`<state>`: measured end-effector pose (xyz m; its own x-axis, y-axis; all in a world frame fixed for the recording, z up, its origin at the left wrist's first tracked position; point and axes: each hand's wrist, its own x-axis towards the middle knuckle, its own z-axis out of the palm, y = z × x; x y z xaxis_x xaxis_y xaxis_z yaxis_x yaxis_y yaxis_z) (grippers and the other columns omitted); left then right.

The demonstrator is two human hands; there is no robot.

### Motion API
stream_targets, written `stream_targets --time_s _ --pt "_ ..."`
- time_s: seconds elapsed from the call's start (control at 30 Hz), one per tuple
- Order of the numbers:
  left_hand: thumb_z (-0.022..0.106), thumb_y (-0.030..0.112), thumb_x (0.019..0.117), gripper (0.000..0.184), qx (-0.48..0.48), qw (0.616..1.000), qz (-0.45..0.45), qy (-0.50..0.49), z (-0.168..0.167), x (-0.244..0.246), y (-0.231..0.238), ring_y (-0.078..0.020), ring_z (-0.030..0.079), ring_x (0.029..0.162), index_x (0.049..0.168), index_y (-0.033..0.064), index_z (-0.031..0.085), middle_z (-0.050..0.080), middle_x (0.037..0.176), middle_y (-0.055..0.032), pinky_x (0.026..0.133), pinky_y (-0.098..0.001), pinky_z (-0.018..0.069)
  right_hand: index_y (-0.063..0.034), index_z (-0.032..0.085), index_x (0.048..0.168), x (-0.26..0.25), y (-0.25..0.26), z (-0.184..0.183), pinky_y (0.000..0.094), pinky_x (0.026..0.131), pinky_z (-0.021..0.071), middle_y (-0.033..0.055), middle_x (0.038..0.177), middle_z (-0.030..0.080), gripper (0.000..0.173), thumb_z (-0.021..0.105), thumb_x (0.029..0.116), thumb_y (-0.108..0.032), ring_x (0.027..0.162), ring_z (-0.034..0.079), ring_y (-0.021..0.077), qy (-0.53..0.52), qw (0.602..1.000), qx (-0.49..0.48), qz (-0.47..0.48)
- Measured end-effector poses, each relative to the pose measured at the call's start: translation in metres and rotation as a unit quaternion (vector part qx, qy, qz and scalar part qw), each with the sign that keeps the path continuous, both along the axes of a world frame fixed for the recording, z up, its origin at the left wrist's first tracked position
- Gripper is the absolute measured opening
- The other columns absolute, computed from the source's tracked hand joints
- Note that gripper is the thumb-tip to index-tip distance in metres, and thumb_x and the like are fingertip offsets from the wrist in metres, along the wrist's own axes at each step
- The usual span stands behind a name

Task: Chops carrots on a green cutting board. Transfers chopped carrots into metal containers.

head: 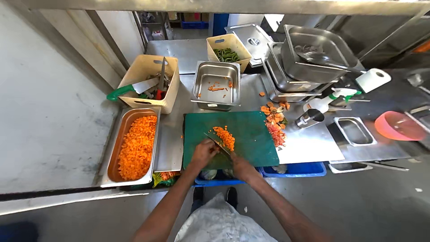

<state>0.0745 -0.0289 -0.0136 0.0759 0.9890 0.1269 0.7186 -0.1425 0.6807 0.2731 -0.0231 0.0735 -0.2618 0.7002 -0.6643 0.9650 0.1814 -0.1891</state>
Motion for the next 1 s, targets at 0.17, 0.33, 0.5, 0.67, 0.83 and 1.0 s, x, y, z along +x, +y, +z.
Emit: stream_targets --time_s 0.17,0.33,0.5,0.67,0.83,1.0 --pt "0.087 0.032 0.0829 0.028 0.035 0.999 0.035 -0.023 -0.002 0.0 -0.013 -0.0188 0.065 0.115 0.099 0.011 0.077 0.069 0.117 -0.0052 0.101 -0.0378 0.0554 -0.0127 0.042 0.148 0.0 0.002 -0.015 0.0601 0.093 0.0544 0.0221 0.127 0.064 0.046 0.048 0.1029 -0.011 0.115 0.066 0.0414 0.017 1.0 -0.003 0.0" --pt "0.079 0.024 0.09 0.014 -0.029 0.999 -0.012 0.015 0.005 -0.01 -0.009 -0.0179 0.067 0.108 0.093 0.0103 0.077 0.071 0.108 -0.0047 0.099 -0.037 0.0557 -0.0137 0.043 0.147 0.0 0.002 -0.002 0.062 0.091 0.0543 0.0228 0.124 0.065 0.045 0.05 0.1021 -0.013 0.114 0.066 0.0426 0.003 1.0 -0.007 0.004" --pt "0.079 0.019 0.0884 0.015 -0.104 0.993 -0.048 0.034 0.022 -0.011 0.005 -0.0204 0.068 0.1 0.092 0.0051 0.076 0.07 0.106 -0.0083 0.094 -0.0393 0.0572 -0.0184 0.046 0.148 0.004 0.0 0.048 0.059 0.089 0.0543 0.0199 0.121 0.068 0.045 0.048 0.1033 -0.014 0.112 0.067 0.0411 -0.057 0.997 0.027 0.04" --pt "0.078 0.021 0.0897 0.015 -0.086 0.994 -0.054 0.029 0.016 -0.013 0.006 -0.0192 0.068 0.101 0.091 0.0062 0.076 0.072 0.107 -0.0067 0.096 -0.0391 0.0569 -0.016 0.046 0.147 -0.006 0.009 0.007 0.0618 0.09 0.0548 0.0211 0.123 0.067 0.044 0.051 0.1027 -0.015 0.112 0.067 0.0421 -0.012 1.0 0.016 0.024" --pt "0.079 0.021 0.089 0.016 -0.074 0.997 -0.035 0.012 0.013 -0.014 0.003 -0.0181 0.068 0.097 0.088 0.0059 0.075 0.071 0.102 -0.0061 0.092 -0.0382 0.0581 -0.0148 0.047 0.147 -0.004 0.004 0.033 0.0607 0.091 0.0534 0.0212 0.125 0.066 0.045 0.052 0.1019 -0.014 0.115 0.066 0.0414 -0.03 0.999 0.009 0.041" --pt "0.079 0.023 0.0891 0.016 -0.054 0.998 -0.03 0.01 0.009 -0.015 0.002 -0.0176 0.068 0.099 0.089 0.0071 0.075 0.071 0.104 -0.0054 0.093 -0.0379 0.0579 -0.0161 0.048 0.148 0.002 0.011 0.026 0.0628 0.092 0.0528 0.0212 0.124 0.067 0.045 0.051 0.1029 -0.018 0.114 0.066 0.042 -0.007 0.999 0.013 0.049"
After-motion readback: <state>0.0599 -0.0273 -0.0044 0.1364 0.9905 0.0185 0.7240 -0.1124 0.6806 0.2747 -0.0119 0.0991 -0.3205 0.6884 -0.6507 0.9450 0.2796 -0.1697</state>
